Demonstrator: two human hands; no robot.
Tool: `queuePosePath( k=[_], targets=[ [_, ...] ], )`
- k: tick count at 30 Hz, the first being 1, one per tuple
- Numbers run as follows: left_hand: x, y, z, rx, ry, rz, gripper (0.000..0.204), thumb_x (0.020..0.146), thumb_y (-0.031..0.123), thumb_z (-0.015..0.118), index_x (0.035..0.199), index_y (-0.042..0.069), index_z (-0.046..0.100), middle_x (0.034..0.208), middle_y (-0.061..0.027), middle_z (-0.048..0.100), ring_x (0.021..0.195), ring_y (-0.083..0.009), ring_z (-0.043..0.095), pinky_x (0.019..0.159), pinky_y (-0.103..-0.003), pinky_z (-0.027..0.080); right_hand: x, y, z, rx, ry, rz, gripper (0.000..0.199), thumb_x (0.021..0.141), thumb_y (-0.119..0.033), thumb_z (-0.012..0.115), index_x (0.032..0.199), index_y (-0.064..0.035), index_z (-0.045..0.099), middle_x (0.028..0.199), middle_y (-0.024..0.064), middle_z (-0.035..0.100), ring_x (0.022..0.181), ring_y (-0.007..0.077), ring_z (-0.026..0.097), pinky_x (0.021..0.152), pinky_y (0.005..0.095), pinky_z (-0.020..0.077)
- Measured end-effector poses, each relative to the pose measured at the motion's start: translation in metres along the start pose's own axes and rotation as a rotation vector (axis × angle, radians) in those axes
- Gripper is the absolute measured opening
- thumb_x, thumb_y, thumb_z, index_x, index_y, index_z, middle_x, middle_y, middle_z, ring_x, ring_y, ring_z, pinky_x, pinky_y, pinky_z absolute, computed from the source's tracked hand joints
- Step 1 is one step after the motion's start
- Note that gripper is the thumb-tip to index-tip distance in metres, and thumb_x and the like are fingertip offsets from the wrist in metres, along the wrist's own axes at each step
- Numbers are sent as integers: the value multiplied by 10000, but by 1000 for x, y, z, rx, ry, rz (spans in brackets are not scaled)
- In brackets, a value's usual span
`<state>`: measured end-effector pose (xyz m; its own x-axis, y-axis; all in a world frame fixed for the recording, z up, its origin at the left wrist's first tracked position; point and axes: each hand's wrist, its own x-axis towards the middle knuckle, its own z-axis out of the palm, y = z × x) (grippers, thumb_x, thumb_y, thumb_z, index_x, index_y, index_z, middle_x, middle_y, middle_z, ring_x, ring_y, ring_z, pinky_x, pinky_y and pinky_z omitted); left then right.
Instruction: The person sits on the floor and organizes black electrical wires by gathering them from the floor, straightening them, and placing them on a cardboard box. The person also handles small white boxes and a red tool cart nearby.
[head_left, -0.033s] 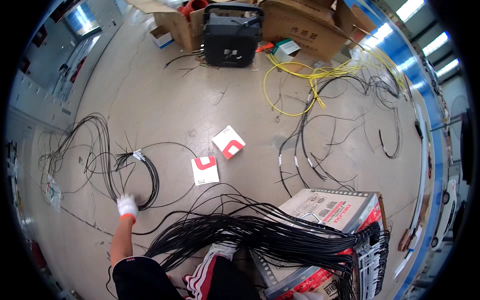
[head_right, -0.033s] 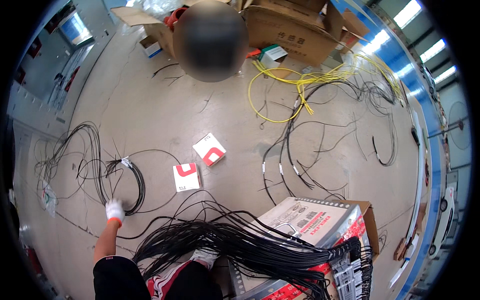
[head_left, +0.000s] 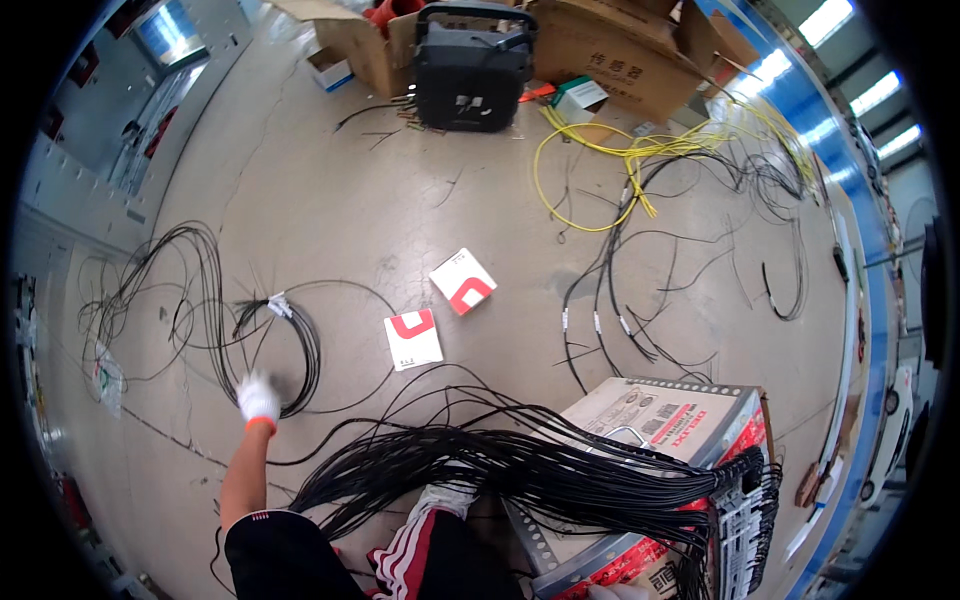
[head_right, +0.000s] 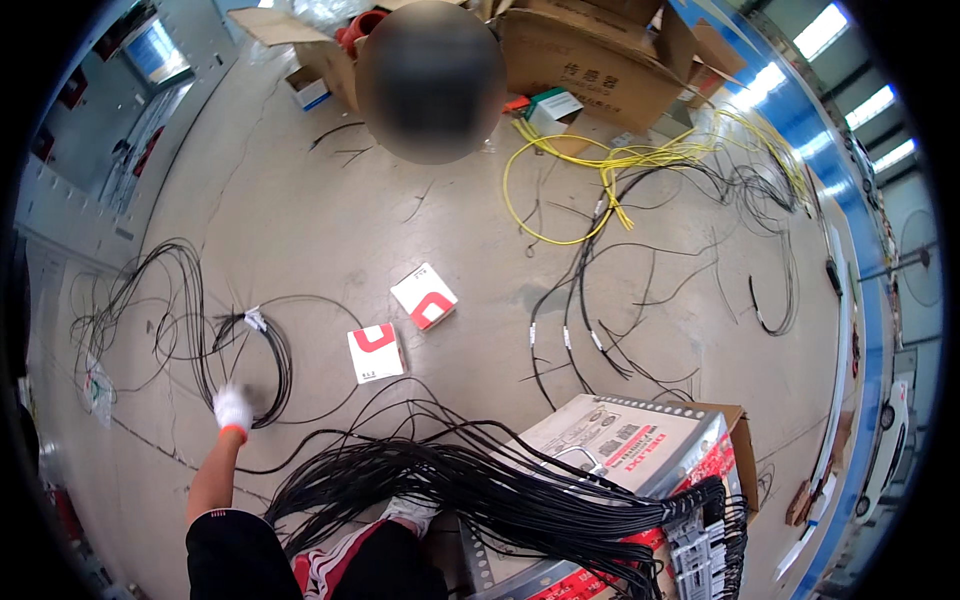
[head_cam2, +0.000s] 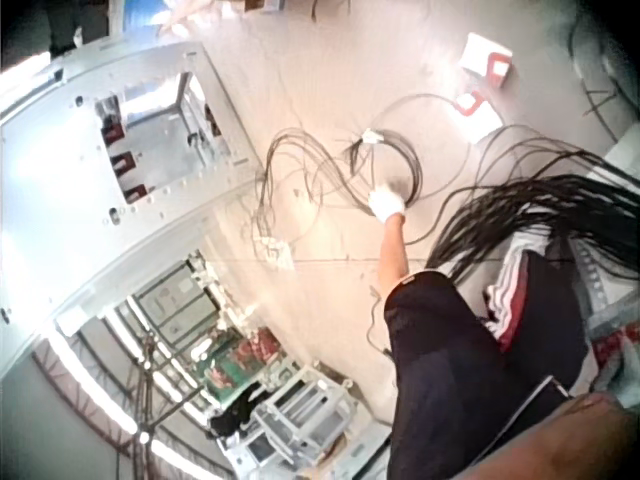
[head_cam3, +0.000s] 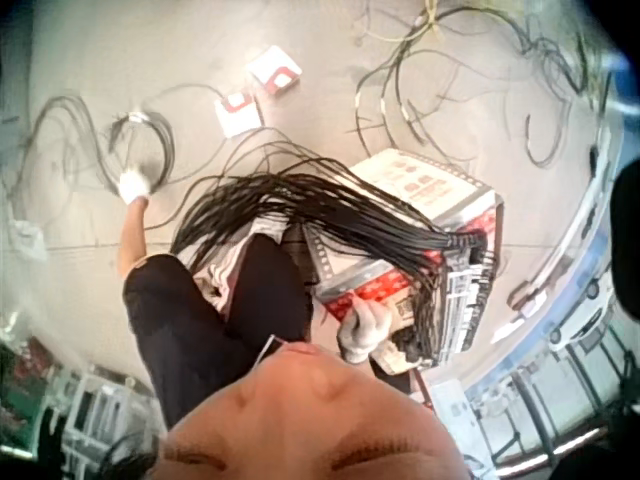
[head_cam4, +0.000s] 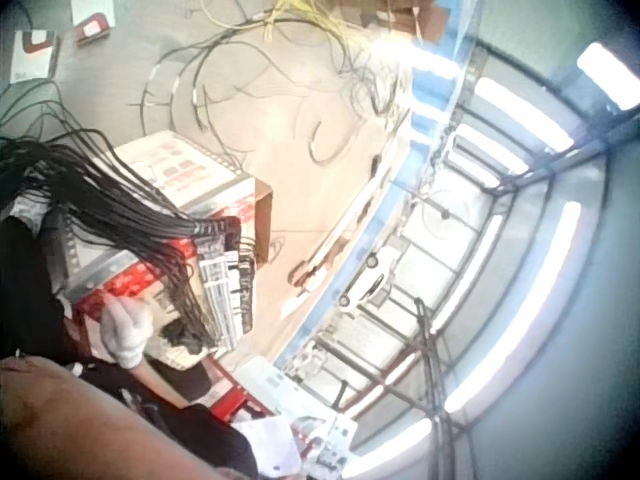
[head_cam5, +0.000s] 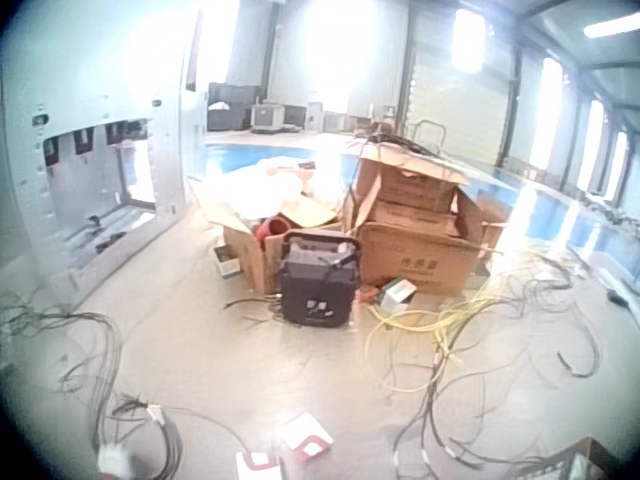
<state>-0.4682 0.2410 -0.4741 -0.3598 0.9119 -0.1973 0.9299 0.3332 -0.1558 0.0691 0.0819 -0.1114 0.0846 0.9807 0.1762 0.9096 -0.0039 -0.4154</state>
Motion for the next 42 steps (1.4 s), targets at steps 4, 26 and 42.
queuePosePath(
  k=[4,26,42],
  targets=[
    [89,62,-10,-552,-162,-193,302,801,99,522,1040,15,687,1042,-214,694,968,-396,664,804,-453,524,-1,-1,-1,-4,-11,-26,183,847,-60,646,1029,-51,668,883,130,613,749,316,574,721,435,485],
    [135,200,-67,-379,-138,-439,721,845,521,641,1304,-18,503,1179,-288,627,1112,-366,632,981,-444,481,-1,-7,-3,-30,-75,32,238,791,12,632,1022,-46,638,894,127,597,767,317,560,904,526,468],
    [26,219,-172,-1614,-34,161,344,908,34,558,1251,25,531,825,-27,569,778,-121,591,705,-242,476,2,-7,-3,-14,-66,57,264,790,38,657,1028,-73,631,852,120,590,729,319,551,855,503,476]
  ],
)
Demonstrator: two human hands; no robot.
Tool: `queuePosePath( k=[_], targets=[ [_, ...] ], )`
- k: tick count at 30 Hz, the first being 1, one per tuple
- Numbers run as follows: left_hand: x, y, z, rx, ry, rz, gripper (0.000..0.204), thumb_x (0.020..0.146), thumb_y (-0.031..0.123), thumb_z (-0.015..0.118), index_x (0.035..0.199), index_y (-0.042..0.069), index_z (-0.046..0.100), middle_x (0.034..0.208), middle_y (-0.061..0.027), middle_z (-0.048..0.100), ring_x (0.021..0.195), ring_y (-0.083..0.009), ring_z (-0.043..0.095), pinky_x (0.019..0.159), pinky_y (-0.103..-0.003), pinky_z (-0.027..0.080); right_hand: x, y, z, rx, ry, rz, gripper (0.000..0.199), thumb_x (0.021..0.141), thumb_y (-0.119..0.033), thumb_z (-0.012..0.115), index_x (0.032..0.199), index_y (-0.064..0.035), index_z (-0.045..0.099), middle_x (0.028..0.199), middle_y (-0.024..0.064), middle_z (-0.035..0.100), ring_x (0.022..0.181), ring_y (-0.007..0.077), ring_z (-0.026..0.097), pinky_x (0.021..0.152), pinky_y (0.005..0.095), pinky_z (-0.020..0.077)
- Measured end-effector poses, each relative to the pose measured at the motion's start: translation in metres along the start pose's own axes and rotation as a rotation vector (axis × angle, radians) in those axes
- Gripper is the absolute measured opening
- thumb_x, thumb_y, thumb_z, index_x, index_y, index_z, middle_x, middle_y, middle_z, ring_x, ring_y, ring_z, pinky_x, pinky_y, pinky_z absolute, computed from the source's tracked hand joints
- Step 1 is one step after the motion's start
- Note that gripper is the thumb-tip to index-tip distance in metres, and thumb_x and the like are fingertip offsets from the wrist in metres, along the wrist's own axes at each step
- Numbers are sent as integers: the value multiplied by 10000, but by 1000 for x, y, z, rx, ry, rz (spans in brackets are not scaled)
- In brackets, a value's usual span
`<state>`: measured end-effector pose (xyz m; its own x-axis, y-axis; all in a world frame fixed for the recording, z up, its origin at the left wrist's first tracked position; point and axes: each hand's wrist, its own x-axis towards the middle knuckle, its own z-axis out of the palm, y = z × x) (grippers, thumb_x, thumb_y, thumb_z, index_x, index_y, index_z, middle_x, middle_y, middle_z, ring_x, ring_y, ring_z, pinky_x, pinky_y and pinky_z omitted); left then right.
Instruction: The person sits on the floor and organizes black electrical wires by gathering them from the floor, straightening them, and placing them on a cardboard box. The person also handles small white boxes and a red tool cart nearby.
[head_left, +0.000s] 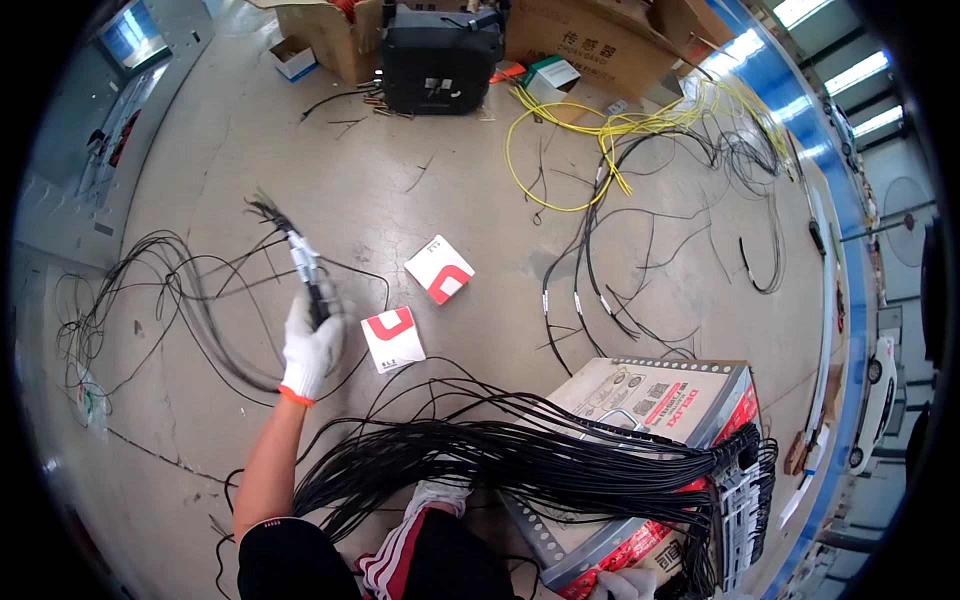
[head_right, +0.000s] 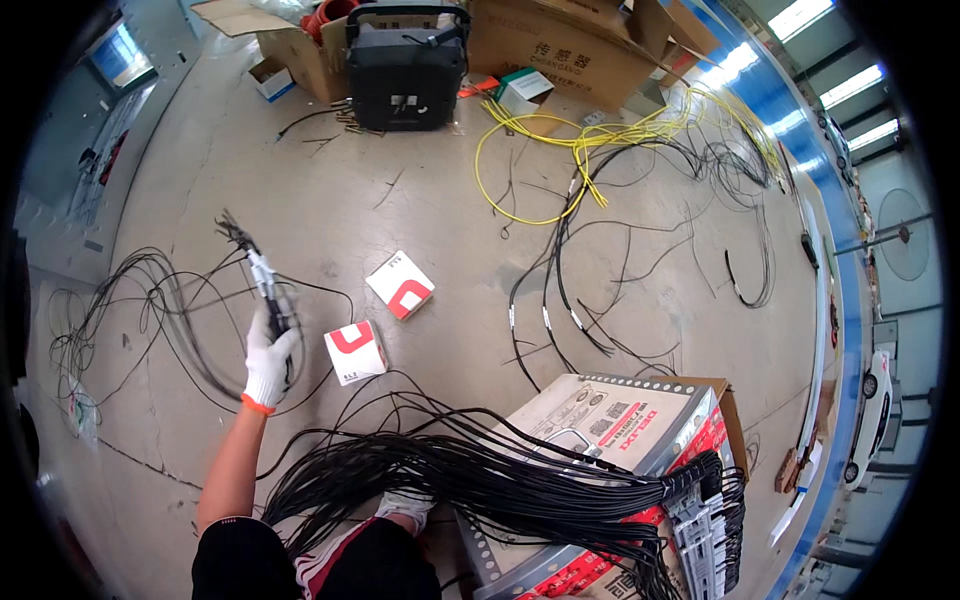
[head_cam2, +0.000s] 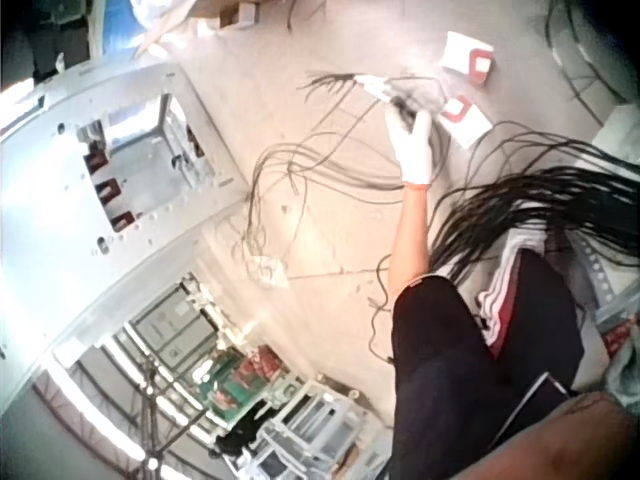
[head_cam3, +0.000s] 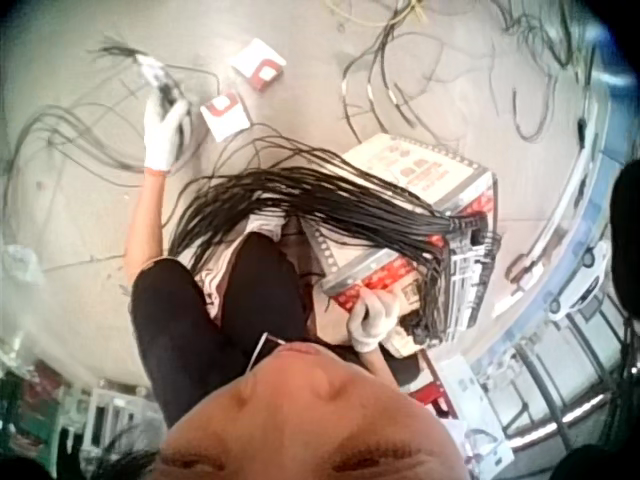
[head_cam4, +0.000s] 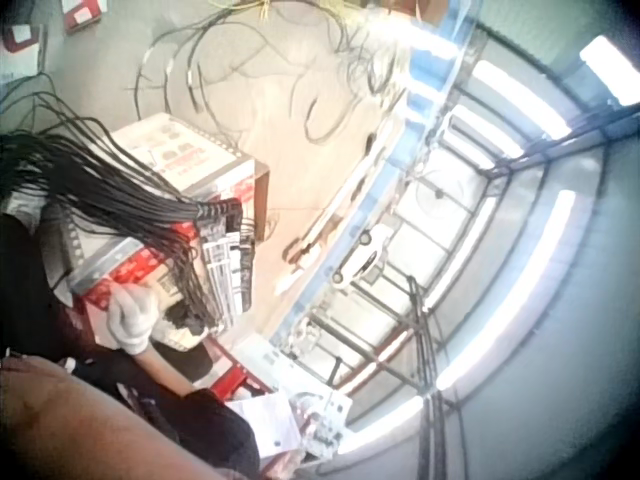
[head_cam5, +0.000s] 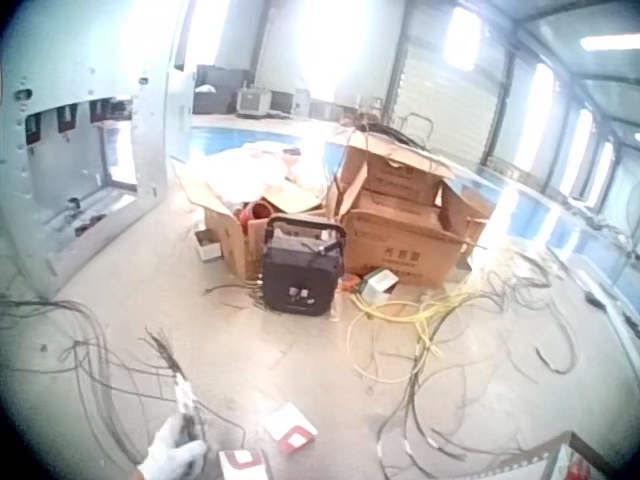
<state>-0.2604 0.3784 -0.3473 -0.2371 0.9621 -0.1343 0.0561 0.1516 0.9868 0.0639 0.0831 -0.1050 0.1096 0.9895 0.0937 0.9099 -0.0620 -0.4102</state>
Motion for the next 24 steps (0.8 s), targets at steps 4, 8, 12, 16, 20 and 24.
queuePosePath(
  k=[4,8,12,16,20,24],
  targets=[
    [-15,59,10,-419,-227,-155,479,999,218,524,1409,3,400,887,-56,606,758,-131,631,682,-271,521,-1,1,-1,-5,11,-13,267,787,35,657,1031,-71,633,856,122,591,738,319,556,861,503,474],
    [-31,67,37,-207,-176,-165,407,990,140,526,1362,-13,464,941,-49,644,764,-93,602,658,-241,489,-1,0,0,23,29,-15,262,785,28,649,1030,-65,638,858,121,592,746,320,559,875,504,469],
    [-33,58,36,-223,-191,-257,337,977,81,545,1298,-19,540,958,-39,662,864,-80,626,639,-203,433,2,0,-1,14,24,-18,250,789,19,641,1027,-59,644,856,123,592,751,322,558,873,501,471],
    [-33,71,41,-329,-252,-253,370,981,84,546,1327,-47,518,1023,-91,670,879,-131,657,738,-241,504,2,0,-1,21,11,-8,247,791,17,638,1026,-57,645,854,125,591,750,321,555,869,502,471],
    [-33,68,39,-333,-335,-234,435,984,103,552,1379,-59,465,1084,-158,675,885,-153,670,779,-268,553,0,1,1,21,20,-7,248,788,19,639,1024,-56,646,850,125,590,747,320,552,867,501,471],
    [-36,67,40,-453,-380,-302,465,987,107,549,1411,-46,436,1077,-156,676,859,-145,664,761,-260,551,0,1,0,29,12,-5,250,787,19,642,1024,-59,647,855,123,588,747,317,550,864,501,471]
  ],
)
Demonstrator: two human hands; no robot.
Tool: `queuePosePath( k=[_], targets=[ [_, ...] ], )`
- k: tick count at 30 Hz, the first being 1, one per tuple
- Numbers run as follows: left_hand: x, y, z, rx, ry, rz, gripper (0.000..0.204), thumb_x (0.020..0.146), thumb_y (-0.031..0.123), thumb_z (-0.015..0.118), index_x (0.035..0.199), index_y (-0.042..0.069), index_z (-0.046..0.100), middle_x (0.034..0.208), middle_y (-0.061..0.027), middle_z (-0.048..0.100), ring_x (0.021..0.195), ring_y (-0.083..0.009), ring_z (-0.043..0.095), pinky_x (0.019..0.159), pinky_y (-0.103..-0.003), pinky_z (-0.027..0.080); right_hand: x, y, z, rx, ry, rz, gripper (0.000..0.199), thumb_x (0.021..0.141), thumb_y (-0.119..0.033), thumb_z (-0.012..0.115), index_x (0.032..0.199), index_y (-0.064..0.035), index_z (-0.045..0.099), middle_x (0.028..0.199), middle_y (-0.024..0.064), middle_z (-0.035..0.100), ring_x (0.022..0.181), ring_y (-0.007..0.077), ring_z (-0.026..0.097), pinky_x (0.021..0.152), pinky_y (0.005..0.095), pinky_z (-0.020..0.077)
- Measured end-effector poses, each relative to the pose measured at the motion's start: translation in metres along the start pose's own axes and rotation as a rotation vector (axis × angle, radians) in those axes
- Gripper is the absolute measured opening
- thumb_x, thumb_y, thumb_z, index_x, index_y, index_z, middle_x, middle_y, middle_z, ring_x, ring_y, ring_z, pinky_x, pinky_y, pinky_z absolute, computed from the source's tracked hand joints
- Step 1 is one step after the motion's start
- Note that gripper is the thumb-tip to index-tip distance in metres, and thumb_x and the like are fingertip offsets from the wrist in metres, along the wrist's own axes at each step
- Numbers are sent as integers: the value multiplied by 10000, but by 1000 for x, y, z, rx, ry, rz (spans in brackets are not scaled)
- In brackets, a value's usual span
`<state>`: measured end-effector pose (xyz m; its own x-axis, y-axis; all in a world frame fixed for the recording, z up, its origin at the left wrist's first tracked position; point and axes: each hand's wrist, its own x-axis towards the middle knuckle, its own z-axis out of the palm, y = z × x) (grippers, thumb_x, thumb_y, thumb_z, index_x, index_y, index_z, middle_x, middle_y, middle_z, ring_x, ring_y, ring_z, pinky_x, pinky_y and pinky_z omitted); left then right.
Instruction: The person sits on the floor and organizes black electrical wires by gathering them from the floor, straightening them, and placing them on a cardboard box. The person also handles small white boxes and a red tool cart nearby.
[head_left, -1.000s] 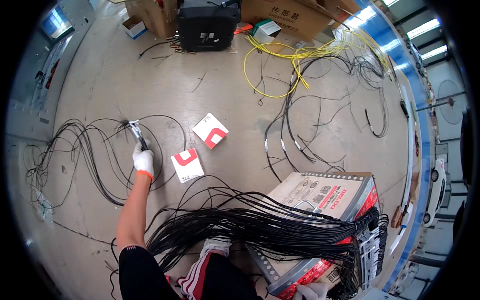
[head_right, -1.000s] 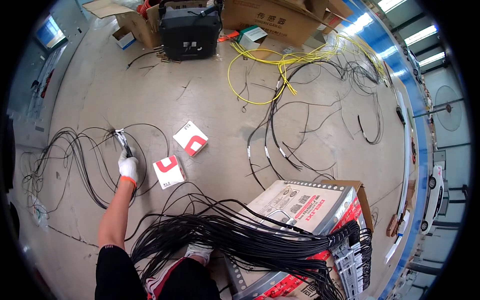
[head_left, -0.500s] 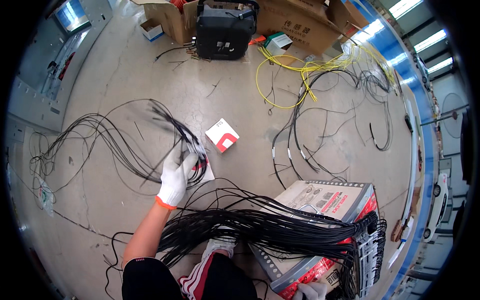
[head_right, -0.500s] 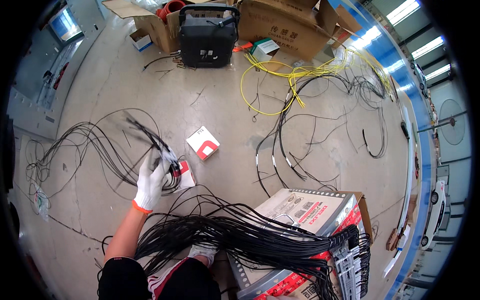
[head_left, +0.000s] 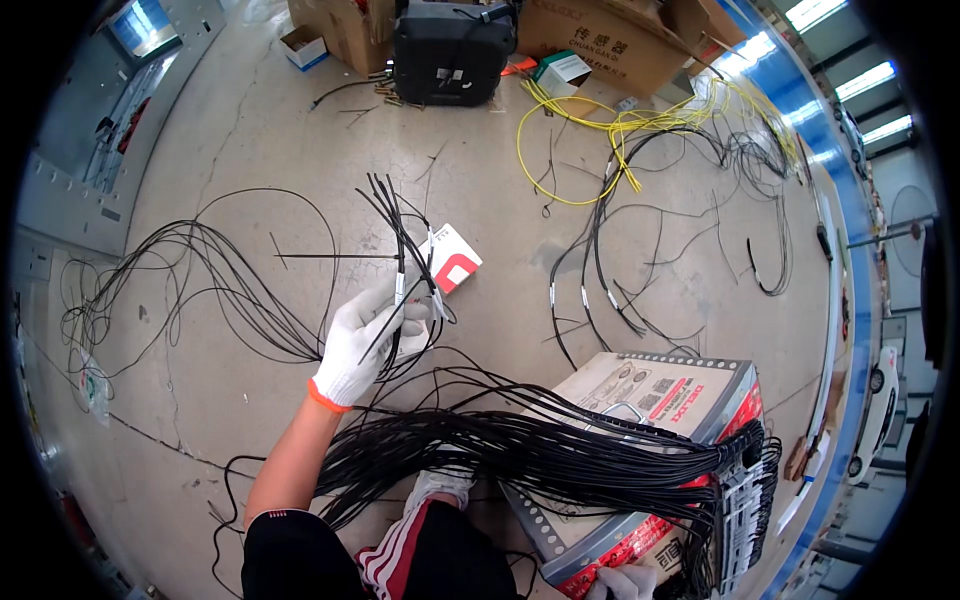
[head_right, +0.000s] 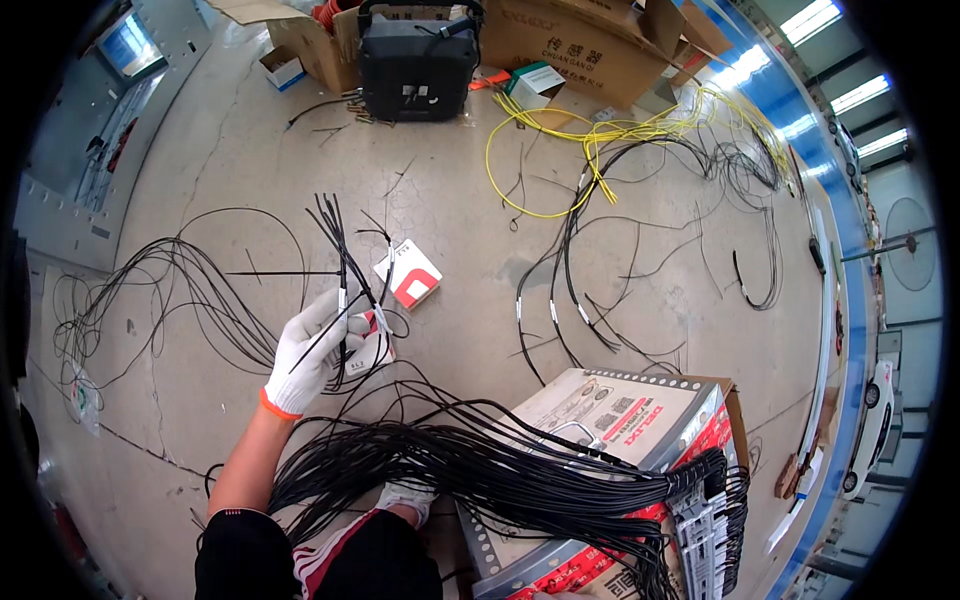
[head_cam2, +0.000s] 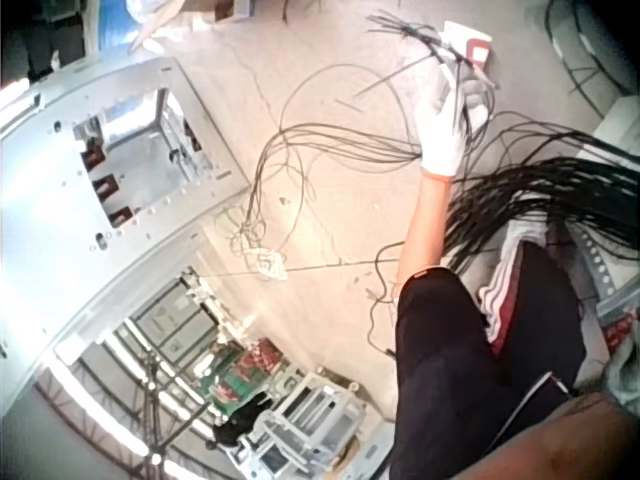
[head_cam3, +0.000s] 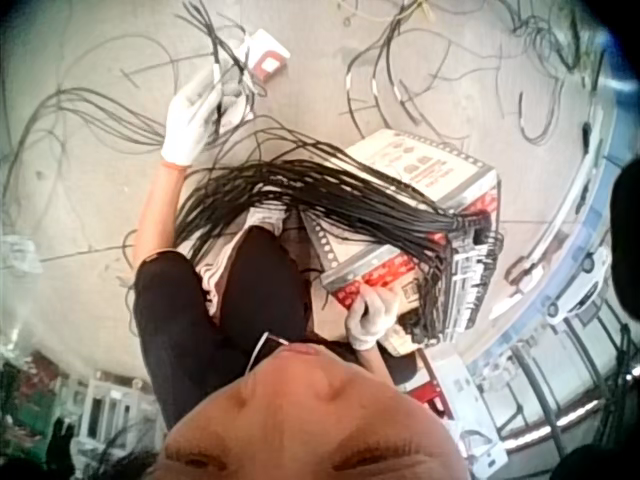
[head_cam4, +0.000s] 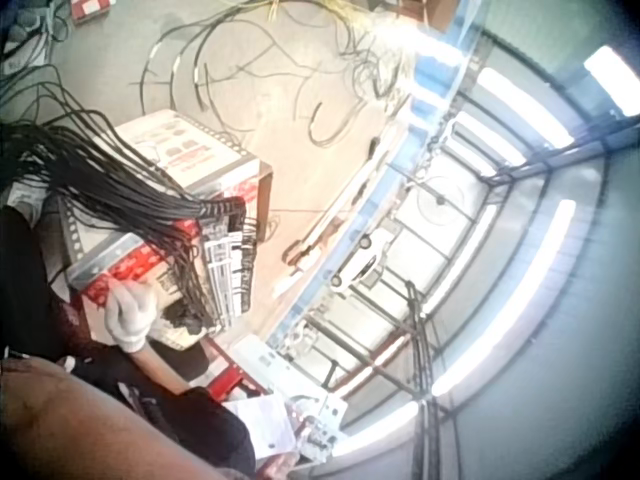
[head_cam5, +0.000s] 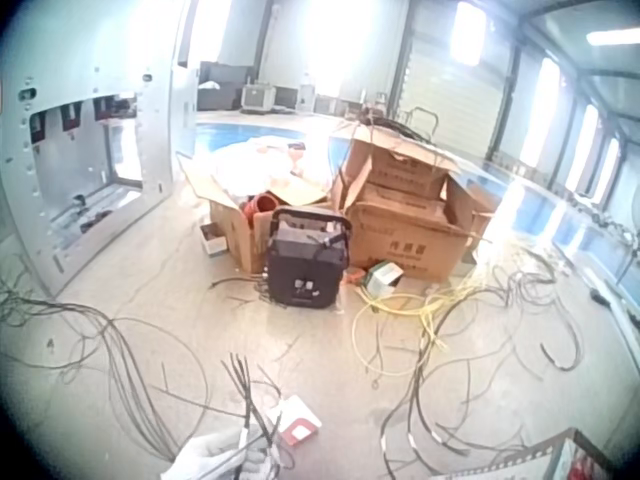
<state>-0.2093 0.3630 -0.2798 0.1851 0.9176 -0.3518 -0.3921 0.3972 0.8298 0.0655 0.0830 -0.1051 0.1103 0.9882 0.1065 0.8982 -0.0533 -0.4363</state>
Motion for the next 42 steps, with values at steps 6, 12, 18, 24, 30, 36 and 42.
queuePosePath(
  k=[6,12,18,24,30,36,42],
  targets=[
    [-3,0,3,-148,-13,-59,510,966,96,583,1425,-48,412,1033,-127,669,820,-122,638,731,-248,525,-2,1,0,-3,-14,13,245,789,18,641,1020,-64,644,860,122,586,745,314,547,869,503,468],
    [5,-2,9,225,41,40,331,949,130,621,1242,-11,556,951,-38,635,706,-55,546,629,-203,427,3,0,-1,-9,-13,-10,243,789,18,640,1016,-67,643,857,120,586,739,315,546,831,487,474],
    [25,-36,-18,-103,114,23,152,975,176,614,1063,55,588,870,13,603,722,-91,558,679,-228,469,4,1,-1,-12,-21,-8,237,791,13,643,1015,-66,644,857,119,591,734,312,547,802,470,477],
    [16,-35,-36,-410,-51,101,273,923,342,656,1031,120,538,828,48,469,758,-99,444,671,-264,403,-1,2,-1,-9,-31,1,221,798,7,646,1008,-62,649,867,121,613,738,308,552,732,435,473],
    [14,-33,-41,-466,-117,118,309,901,366,679,1005,134,505,770,83,382,690,-83,352,616,-248,325,-3,6,1,-20,-17,-7,219,803,3,648,1013,-60,650,875,120,615,746,306,556,697,415,473],
    [16,-32,-45,-451,-162,158,345,871,366,717,1043,129,535,730,92,397,645,-72,352,583,-235,314,-2,6,2,-16,-11,-16,229,802,11,650,1019,-60,651,883,119,611,750,303,559,690,415,474],
    [-5,58,12,271,117,197,277,882,138,692,1122,44,593,793,29,588,633,-53,491,574,-219,394,5,-2,-1,-41,16,-41,245,796,19,654,1026,-66,657,875,120,607,741,307,563,738,422,496]
  ],
)
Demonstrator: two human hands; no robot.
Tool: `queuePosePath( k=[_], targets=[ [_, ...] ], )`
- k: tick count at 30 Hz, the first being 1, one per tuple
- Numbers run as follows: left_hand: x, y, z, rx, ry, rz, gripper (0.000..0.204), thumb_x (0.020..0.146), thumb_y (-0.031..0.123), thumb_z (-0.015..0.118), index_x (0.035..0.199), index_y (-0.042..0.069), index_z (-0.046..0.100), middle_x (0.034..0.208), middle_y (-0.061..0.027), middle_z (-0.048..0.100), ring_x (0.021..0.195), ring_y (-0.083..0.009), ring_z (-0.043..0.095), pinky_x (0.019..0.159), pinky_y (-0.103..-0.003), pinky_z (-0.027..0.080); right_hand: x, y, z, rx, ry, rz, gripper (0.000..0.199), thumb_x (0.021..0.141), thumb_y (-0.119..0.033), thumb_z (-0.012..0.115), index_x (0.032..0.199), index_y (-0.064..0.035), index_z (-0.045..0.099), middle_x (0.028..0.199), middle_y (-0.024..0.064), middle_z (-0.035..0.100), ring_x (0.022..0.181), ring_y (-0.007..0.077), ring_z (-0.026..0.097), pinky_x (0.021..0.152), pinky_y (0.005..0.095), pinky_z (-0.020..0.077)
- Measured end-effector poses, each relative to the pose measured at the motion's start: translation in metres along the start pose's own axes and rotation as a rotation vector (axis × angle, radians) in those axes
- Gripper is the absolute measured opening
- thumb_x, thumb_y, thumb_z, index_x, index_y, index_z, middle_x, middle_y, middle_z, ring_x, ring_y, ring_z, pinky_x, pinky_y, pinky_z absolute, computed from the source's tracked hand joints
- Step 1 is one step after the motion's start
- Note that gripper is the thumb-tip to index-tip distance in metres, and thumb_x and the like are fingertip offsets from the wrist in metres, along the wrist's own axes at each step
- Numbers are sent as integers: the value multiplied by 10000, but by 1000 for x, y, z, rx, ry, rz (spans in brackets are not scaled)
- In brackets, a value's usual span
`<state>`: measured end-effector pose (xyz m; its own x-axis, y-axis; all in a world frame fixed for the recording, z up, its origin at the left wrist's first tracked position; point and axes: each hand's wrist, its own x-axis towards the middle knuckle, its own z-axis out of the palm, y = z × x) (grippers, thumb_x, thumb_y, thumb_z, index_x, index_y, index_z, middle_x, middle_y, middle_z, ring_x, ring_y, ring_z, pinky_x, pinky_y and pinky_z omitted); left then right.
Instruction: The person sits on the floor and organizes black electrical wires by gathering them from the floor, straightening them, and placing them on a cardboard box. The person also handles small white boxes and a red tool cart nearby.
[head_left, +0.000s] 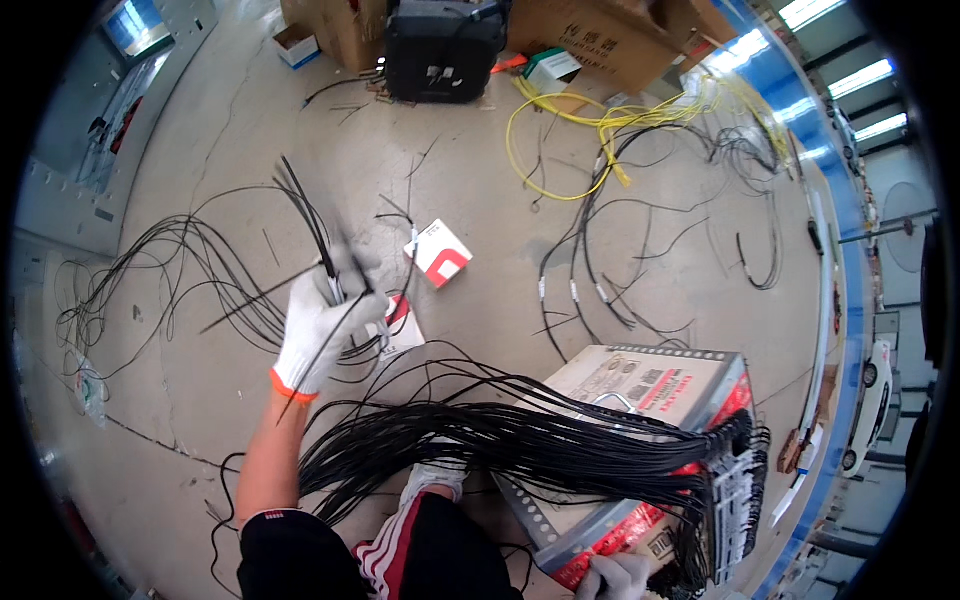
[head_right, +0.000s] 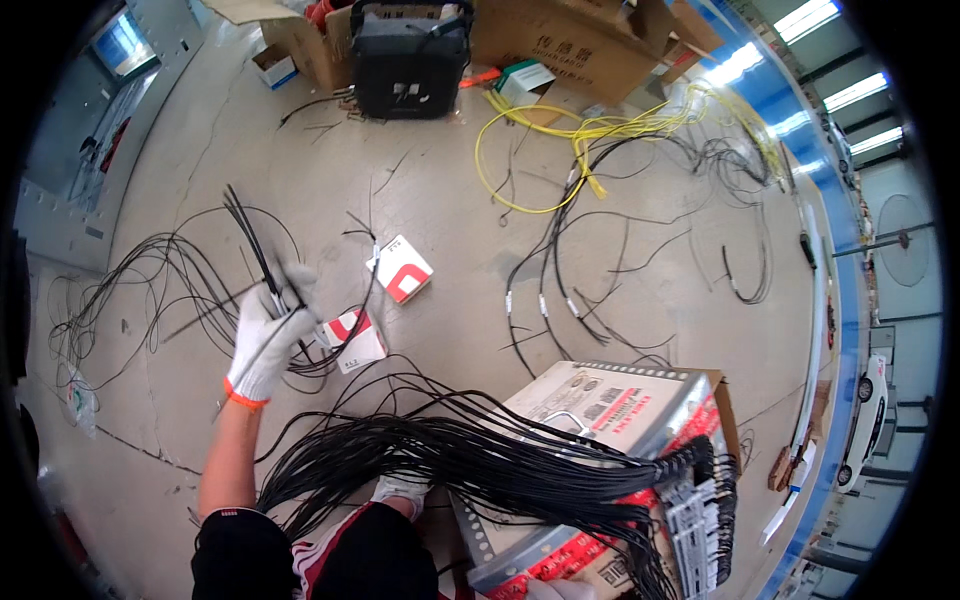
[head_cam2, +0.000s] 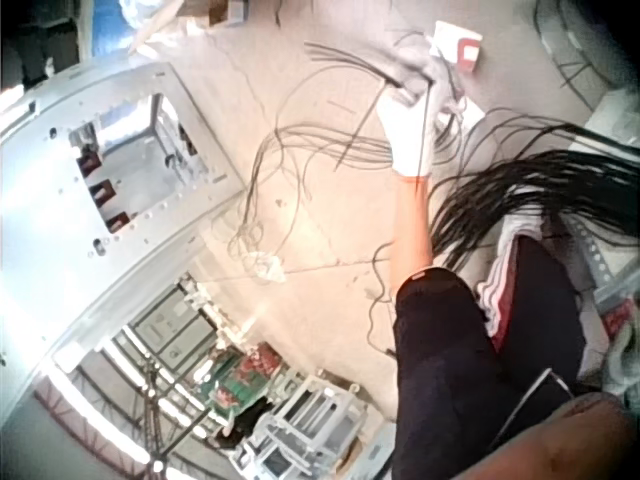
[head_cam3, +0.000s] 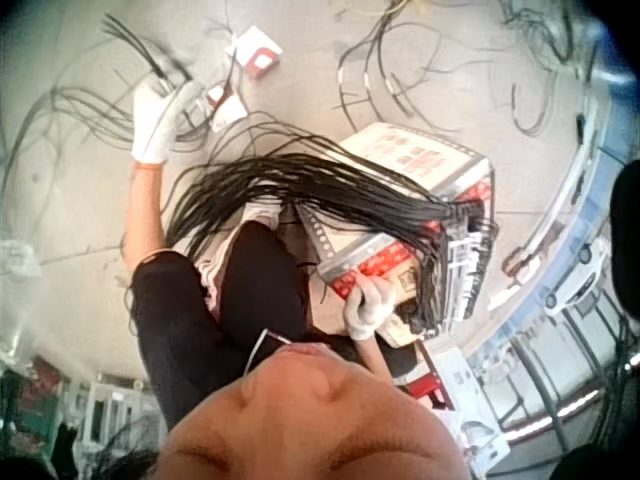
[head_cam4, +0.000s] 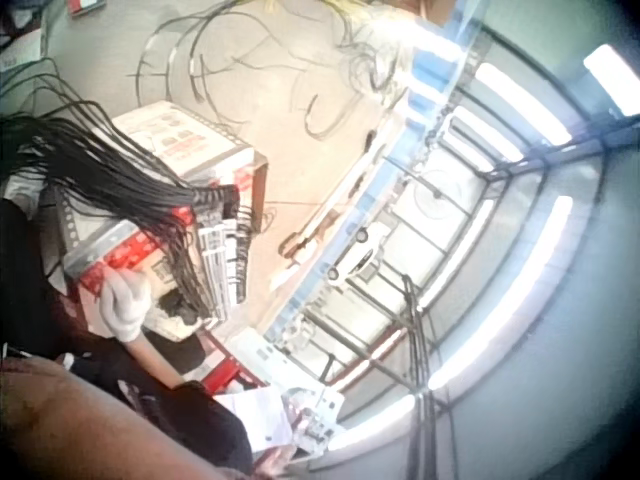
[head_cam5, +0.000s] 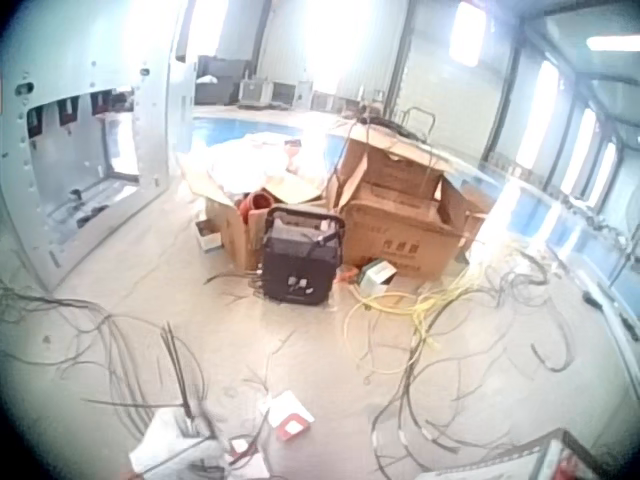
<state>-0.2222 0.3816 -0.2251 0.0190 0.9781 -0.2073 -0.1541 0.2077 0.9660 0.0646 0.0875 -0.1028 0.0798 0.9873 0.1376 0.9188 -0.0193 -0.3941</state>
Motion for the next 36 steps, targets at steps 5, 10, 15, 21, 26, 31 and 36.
queuePosePath(
  k=[5,10,15,21,26,31,36],
  targets=[
    [38,70,20,923,196,292,293,848,148,651,1113,39,589,822,-133,685,848,-347,687,735,-417,519,-18,0,2,-15,58,34,245,807,-6,657,1042,-73,665,944,145,625,850,346,593,781,438,498],
    [77,55,0,1362,-46,152,631,785,50,621,1383,79,423,1283,-234,538,1075,-419,599,877,-474,509,-15,-4,3,-61,156,-19,200,795,-62,672,989,-111,677,890,92,622,797,287,601,699,400,494],
    [87,58,-14,1569,-28,315,702,762,-17,575,1429,92,383,1476,-216,359,1269,-416,470,1047,-440,421,-22,-3,-4,-30,194,-20,203,767,-46,684,956,-122,684,880,87,625,821,299,605,716,412,495],
    [121,105,-22,1086,351,-77,606,884,74,521,1468,87,361,1439,-175,444,1301,-355,473,1030,-419,405,-26,2,-3,-37,236,-49,160,805,-121,674,959,-166,679,914,68,625,830,294,609,710,413,510],
    [70,230,-3,601,241,255,580,824,-72,447,1394,34,443,1285,-195,600,1165,-293,614,904,-370,518,-30,-5,-8,-12,275,-66,126,822,-137,665,946,-157,672,903,78,621,832,302,613,697,424,514],
    [-114,360,84,-297,-508,130,791,621,-255,358,1374,-19,409,1299,-197,566,1115,-299,632,983,-385,526,-42,-3,-15,45,285,-52,102,841,-143,649,938,-135,679,878,100,627,807,315,620,699,426,523],
    [-256,424,114,-129,-1180,190,804,617,-211,402,1409,-76,367,1238,-202,592,1113,-297,634,1008,-379,505,-32,-79,-86,554,574,-90,202,912,-90,584,1087,-4,639,986,154,669,922,308,658,825,375,519]
  ],
)
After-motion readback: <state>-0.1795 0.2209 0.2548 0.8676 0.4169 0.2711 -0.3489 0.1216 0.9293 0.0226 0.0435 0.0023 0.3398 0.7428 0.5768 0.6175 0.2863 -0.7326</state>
